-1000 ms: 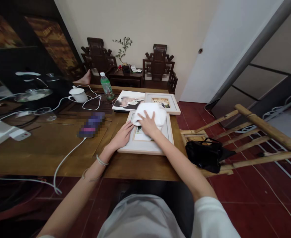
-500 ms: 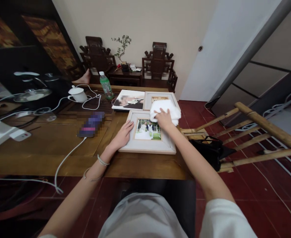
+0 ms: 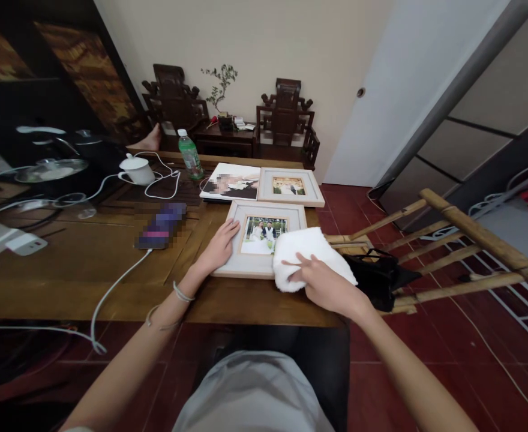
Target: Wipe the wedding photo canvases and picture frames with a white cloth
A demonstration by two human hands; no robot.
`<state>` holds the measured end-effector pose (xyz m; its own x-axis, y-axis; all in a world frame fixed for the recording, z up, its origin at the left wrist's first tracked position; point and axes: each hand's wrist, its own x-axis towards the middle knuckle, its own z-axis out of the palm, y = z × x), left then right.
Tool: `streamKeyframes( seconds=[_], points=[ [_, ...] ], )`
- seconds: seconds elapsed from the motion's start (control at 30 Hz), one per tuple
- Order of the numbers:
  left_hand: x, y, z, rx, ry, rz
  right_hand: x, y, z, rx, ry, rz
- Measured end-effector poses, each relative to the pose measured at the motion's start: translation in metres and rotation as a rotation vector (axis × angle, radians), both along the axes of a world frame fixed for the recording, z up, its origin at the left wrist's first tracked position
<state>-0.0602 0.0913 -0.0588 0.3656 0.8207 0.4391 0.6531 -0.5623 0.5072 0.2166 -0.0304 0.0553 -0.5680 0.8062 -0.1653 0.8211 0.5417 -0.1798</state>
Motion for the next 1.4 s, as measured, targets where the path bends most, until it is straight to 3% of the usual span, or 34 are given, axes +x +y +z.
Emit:
streamKeyframes(
  seconds=[0.13,0.37,0.5,0.6,0.7,0.9,0.97,1.03,1.13,1.23,1.4],
  points=[
    [-0.001,-0.001,0.004,-0.009,0.023,-0.024,-0.014,0.028,-0.005,-0.057,0.019,0.034],
    [-0.003,-0.001,0.005,-0.033,0.014,-0.033,-0.032,0.129,-0.033,0.330,0.002,-0.065],
    [-0.005,0.002,0.001,-0.010,-0.014,-0.048,-0.039,0.154,-0.036,0.435,-0.093,-0.170],
    [-0.005,0.002,0.000,0.000,-0.034,-0.051,-0.044,0.142,-0.040,0.391,-0.167,-0.156],
    [-0.002,0.000,0.001,-0.012,-0.038,-0.018,-0.043,0.106,-0.037,0.330,-0.189,-0.074],
    [0.001,-0.003,0.005,-0.047,-0.013,0.002,-0.046,0.011,0.008,0.051,-0.141,0.042],
    [0.000,-0.003,0.005,-0.040,-0.016,-0.003,-0.053,-0.007,0.016,0.021,-0.130,0.058],
    [-0.001,-0.002,0.004,-0.028,-0.016,-0.010,-0.060,-0.008,0.012,0.044,-0.106,0.079],
    [-0.003,-0.001,0.004,-0.014,-0.004,-0.024,-0.064,0.020,-0.012,0.119,-0.073,0.066],
    [-0.004,0.000,0.005,-0.020,0.016,-0.030,-0.055,0.072,-0.035,0.222,-0.064,0.009],
    [-0.006,0.001,0.006,-0.003,0.035,-0.055,-0.037,0.149,-0.044,0.405,-0.064,-0.142]
  ],
)
